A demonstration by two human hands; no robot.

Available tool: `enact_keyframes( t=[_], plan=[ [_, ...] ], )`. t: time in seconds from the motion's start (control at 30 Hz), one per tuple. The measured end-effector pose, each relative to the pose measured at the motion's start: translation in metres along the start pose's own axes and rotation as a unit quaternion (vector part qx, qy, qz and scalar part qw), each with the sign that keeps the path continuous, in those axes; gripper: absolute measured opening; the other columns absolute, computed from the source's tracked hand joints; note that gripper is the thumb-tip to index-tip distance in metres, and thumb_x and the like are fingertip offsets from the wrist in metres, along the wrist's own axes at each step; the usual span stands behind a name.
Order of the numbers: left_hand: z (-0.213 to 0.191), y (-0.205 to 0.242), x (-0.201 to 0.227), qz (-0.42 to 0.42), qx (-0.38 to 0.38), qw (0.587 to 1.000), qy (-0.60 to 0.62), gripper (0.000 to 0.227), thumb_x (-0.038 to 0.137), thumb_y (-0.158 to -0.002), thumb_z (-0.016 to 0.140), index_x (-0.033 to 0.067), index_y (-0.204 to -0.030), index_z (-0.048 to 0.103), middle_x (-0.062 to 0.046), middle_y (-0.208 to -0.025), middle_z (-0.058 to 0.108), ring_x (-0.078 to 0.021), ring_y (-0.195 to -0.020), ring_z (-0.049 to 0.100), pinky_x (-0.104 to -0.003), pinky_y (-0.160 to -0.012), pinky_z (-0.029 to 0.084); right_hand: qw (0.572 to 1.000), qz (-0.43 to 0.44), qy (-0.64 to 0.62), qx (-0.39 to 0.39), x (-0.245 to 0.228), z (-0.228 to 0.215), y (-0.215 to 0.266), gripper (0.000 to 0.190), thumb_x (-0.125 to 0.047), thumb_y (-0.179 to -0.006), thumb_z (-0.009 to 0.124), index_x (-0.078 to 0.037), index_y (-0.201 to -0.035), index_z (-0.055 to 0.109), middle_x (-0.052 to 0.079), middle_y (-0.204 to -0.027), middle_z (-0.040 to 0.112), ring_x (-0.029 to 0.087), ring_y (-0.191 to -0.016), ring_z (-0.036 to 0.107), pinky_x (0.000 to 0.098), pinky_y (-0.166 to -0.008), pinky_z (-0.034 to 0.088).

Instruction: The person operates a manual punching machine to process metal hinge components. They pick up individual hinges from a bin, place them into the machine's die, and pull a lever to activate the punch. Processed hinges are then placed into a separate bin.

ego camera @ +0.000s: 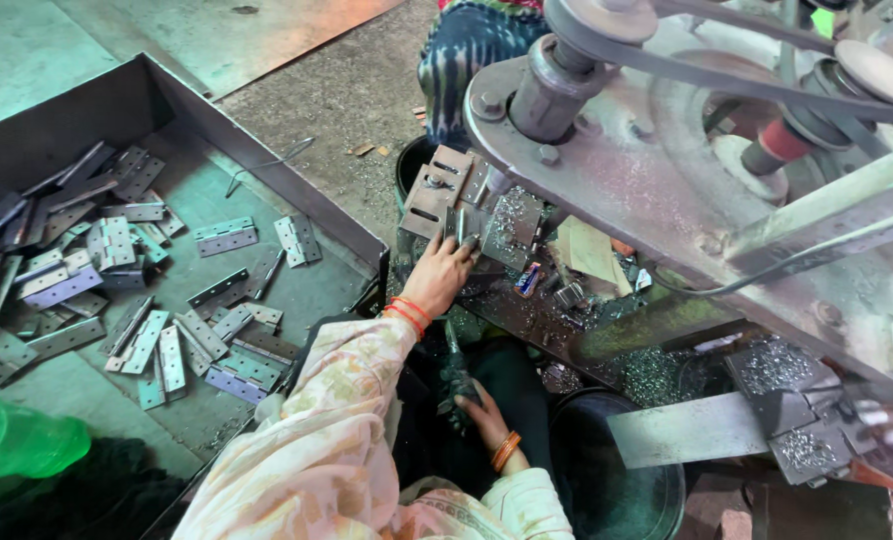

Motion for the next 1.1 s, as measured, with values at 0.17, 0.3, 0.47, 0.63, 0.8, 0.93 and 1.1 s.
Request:
enact_keyframes(
  t=[0.17, 0.3, 0.47, 0.63, 0.8, 0.93, 1.1],
  plan=[
    [0.015, 0.005, -0.026, -0.102, -0.019, 0.995, 0.010, 0.060, 0.038, -0.086, 0.066, 0.0040, -0.135, 0.061, -0.014, -0.142, 0.056, -0.0374, -0.140, 0.039, -0.057, -0.121, 0.019, 0.956, -0.033, 0.283, 0.071, -0.009, -0.017, -0.014, 0.058, -0.030, -0.086, 0.079, -0.004, -0.135, 0.060, 0.012, -0.113, 0.077, 0.023, -0.104, 0.073, 0.0345, -0.091, 0.056],
    [0.026, -0.005, -0.030, -0.130, -0.060, 0.990, 0.003, 0.051, 0.036, -0.093, 0.063, 0.0043, -0.132, 0.065, -0.008, -0.139, 0.059, -0.0373, -0.146, 0.035, -0.071, -0.119, 0.011, 0.918, 0.047, 0.379, 0.103, -0.013, -0.016, -0.025, 0.064, -0.035, -0.082, 0.079, -0.008, -0.136, 0.057, 0.018, -0.114, 0.076, 0.033, -0.108, 0.073, 0.0391, -0.093, 0.056],
    [0.047, -0.030, -0.040, -0.136, -0.107, 0.985, -0.011, 0.043, 0.034, -0.093, 0.057, 0.0082, -0.125, 0.070, -0.006, -0.138, 0.061, -0.0382, -0.147, 0.033, -0.078, -0.114, 0.008, 0.866, 0.097, 0.472, 0.137, -0.036, 0.003, -0.022, 0.066, -0.041, -0.080, 0.082, -0.009, -0.131, 0.054, 0.023, -0.111, 0.072, 0.042, -0.107, 0.069, 0.0471, -0.089, 0.057],
    [0.047, -0.040, -0.046, -0.151, -0.079, 0.985, -0.040, 0.038, 0.028, -0.099, 0.051, 0.0082, -0.122, 0.073, -0.005, -0.134, 0.064, -0.0387, -0.142, 0.038, -0.080, -0.114, 0.010, 0.837, 0.133, 0.499, 0.180, -0.043, 0.008, -0.018, 0.053, -0.043, -0.080, 0.078, -0.017, -0.122, 0.059, 0.016, -0.104, 0.076, 0.041, -0.099, 0.071, 0.0513, -0.084, 0.057],
    [0.055, -0.035, -0.042, -0.153, -0.089, 0.984, -0.018, 0.036, 0.026, -0.099, 0.050, 0.0075, -0.120, 0.074, -0.007, -0.130, 0.065, -0.0381, -0.142, 0.040, -0.079, -0.116, 0.011, 0.834, 0.115, 0.501, 0.200, -0.016, 0.010, -0.021, 0.050, -0.040, -0.082, 0.075, -0.017, -0.121, 0.055, 0.018, -0.101, 0.075, 0.044, -0.096, 0.070, 0.0546, -0.080, 0.057],
    [0.033, -0.030, -0.046, -0.146, 0.068, 0.987, 0.003, 0.040, 0.027, -0.091, 0.053, 0.0042, -0.117, 0.074, -0.008, -0.123, 0.066, -0.0389, -0.134, 0.042, -0.078, -0.112, 0.014, 0.841, 0.092, 0.487, 0.215, 0.008, 0.010, -0.031, 0.052, -0.038, -0.081, 0.074, -0.018, -0.124, 0.053, 0.020, -0.098, 0.075, 0.044, -0.093, 0.071, 0.0539, -0.077, 0.057],
    [0.041, -0.034, -0.048, -0.156, 0.022, 0.987, 0.019, 0.030, 0.021, -0.096, 0.054, 0.0064, -0.112, 0.075, -0.007, -0.125, 0.066, -0.0385, -0.139, 0.042, -0.077, -0.115, 0.018, 0.858, 0.045, 0.472, 0.197, -0.011, 0.000, -0.035, 0.055, -0.038, -0.080, 0.079, -0.015, -0.124, 0.054, 0.022, -0.097, 0.074, 0.045, -0.092, 0.071, 0.0528, -0.076, 0.057]
  ],
)
Point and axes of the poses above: each hand's wrist, its own y-axis away from the middle knuckle, its own z-axis out of the palm, x = y × z, the point moved 9 cm from there along -y, towards the middle knuckle
